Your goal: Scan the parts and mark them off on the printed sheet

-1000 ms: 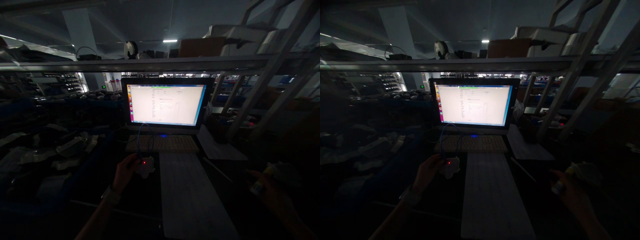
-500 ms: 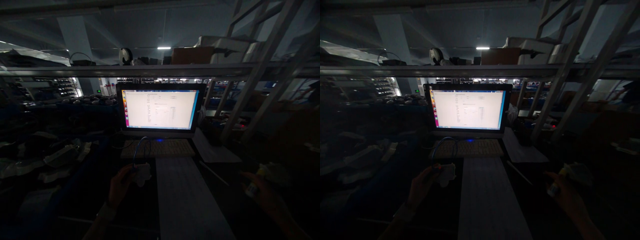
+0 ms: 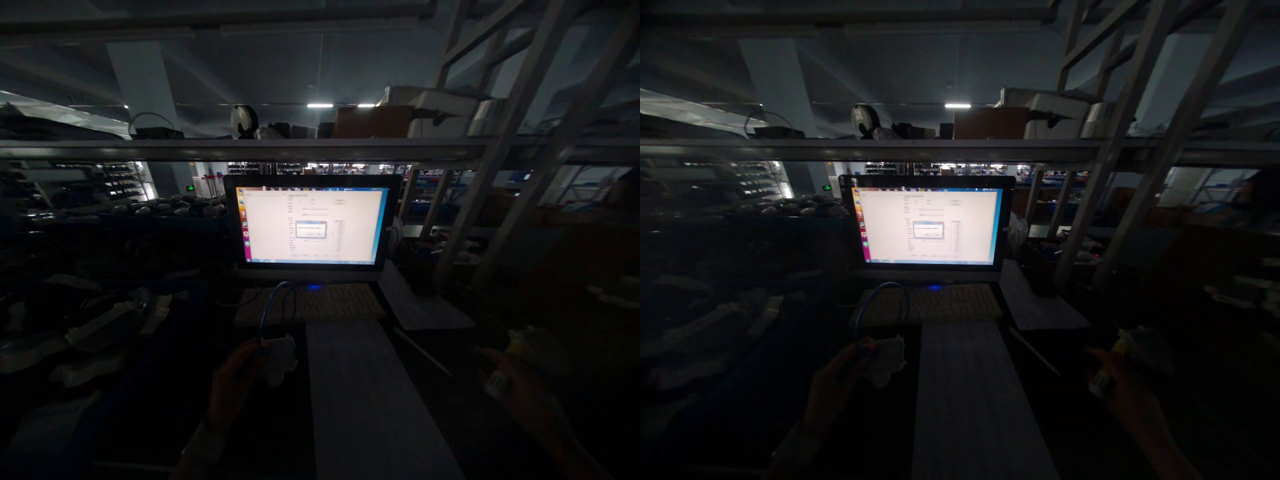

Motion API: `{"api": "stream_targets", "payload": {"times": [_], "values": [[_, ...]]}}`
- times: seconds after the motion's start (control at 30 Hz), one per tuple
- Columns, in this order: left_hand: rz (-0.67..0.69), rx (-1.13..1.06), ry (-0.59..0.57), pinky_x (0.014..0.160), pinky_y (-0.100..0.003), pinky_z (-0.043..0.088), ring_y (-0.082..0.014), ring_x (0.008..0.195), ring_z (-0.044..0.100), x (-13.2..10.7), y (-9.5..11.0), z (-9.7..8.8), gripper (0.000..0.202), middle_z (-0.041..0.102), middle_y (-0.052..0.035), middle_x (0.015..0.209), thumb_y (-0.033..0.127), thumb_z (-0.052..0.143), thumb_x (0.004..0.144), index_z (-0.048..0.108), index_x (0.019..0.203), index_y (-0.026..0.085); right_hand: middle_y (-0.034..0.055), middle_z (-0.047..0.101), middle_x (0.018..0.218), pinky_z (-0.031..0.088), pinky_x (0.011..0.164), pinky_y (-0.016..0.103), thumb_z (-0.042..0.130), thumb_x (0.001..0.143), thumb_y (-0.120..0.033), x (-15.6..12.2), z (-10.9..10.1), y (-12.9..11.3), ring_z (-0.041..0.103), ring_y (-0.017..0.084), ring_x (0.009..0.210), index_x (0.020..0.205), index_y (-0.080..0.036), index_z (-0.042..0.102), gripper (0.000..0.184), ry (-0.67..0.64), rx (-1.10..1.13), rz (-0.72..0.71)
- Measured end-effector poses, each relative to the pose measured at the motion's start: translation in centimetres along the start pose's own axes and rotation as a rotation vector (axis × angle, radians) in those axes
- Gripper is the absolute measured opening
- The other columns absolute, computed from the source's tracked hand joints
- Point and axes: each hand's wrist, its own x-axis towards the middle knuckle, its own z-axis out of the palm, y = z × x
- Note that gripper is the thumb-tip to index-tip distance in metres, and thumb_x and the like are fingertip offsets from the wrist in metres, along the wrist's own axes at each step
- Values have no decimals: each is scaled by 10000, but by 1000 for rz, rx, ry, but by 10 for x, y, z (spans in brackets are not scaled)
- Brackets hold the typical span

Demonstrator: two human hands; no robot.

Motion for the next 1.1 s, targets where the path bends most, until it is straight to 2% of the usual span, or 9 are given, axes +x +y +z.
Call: {"api": "stream_targets", "payload": {"times": [0.2,0.47,0.6,0.8,0.97,1.1], "values": [[-4,1,24,806,-319,596,-220,940,701,0,0,0,286,732,-49,1031,467,610,819,707,944,229,92,690,1068,551,800,469,529,762,-461,2,-4,-6,679,297,920,1078,-233,598,395,-20,0,30],[-17,5,30,804,-326,599,-221,933,702,0,1,1,270,735,-36,1016,471,611,816,710,934,250,106,682,1103,552,822,473,528,772,-456,1,-1,0,677,305,953,1115,-229,588,415,-38,7,8],[3,15,17,819,-335,596,-224,933,702,0,0,0,280,733,-40,1022,471,613,816,704,956,246,87,692,1089,568,793,446,515,792,-476,2,-2,-5,680,304,958,1095,-256,594,383,-43,23,35],[-17,5,-4,826,-326,590,-220,958,695,1,3,-1,275,727,-45,1050,459,604,829,710,959,241,91,683,1114,553,833,475,509,785,-472,2,-4,-10,668,316,991,1107,-248,583,400,-19,9,16],[-51,-6,8,827,-332,590,-226,966,693,-1,0,0,294,727,-46,1050,480,612,811,710,956,243,114,691,1079,553,811,478,516,765,-455,5,-2,-8,682,307,933,1089,-220,589,407,-11,-6,16],[-48,-10,16,821,-326,592,-220,963,694,-1,0,1,274,729,-33,1040,473,601,819,709,947,256,111,704,1038,564,785,464,513,755,-463,8,-5,-16,690,302,902,1058,-219,601,399,19,-10,17]]}}
